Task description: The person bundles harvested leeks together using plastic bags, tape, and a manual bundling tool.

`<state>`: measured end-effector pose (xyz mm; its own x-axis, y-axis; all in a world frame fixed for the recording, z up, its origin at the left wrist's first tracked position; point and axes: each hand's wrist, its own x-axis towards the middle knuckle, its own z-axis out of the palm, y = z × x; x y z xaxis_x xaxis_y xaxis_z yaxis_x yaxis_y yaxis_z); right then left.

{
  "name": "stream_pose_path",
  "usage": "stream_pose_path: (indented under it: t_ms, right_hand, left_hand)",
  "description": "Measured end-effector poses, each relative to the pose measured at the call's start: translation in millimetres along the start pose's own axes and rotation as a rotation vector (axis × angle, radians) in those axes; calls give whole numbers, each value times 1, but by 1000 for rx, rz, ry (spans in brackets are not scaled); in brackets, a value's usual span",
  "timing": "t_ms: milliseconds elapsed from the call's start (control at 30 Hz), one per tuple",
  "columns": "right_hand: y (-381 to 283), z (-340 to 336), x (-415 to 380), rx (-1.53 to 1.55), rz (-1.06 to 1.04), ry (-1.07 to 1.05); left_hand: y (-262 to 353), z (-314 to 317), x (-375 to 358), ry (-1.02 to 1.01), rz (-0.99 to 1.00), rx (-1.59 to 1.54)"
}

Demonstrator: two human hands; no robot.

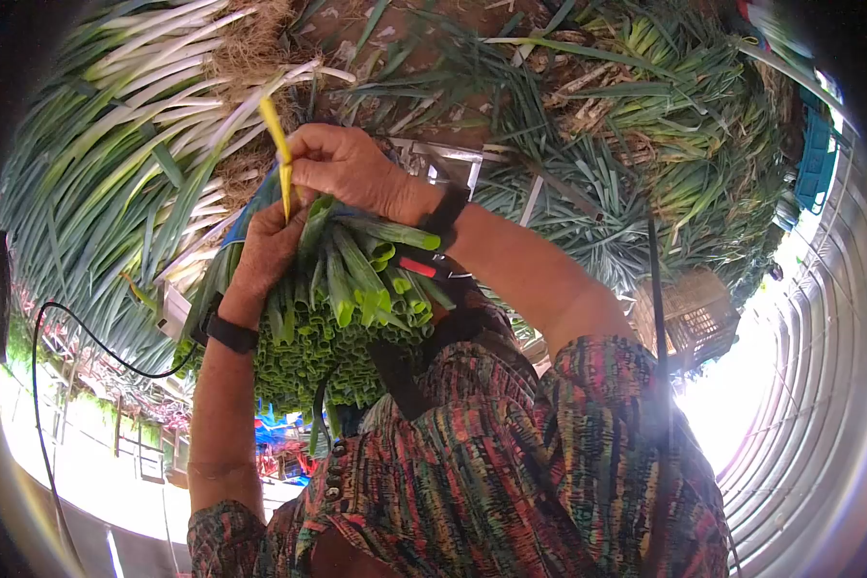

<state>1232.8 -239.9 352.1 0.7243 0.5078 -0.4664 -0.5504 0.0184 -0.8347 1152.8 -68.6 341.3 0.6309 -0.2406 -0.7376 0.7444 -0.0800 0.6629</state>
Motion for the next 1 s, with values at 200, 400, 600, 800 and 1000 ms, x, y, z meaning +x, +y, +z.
stream_pose_path:
  t_ms: [200,400,600,800,1000]
  right_hand:
    - [8,-23,21,159,-53,609]
    - [28,4,-3,-175,-73,13]
    - [-5,-1,24,-500,-318,-271]
    - [-21,21,-5,-117,-9,-350]
    - [-23,55,-35,57,43,-219]
  left_hand:
    - [-16,-11,5,69,38,33]
    - [-12,-9,2,90,132,4]
    - [-15,-11,2,24,89,265]
    - [-27,-5,5,92,366,260]
    - [11,-38,-24,84,398,659]
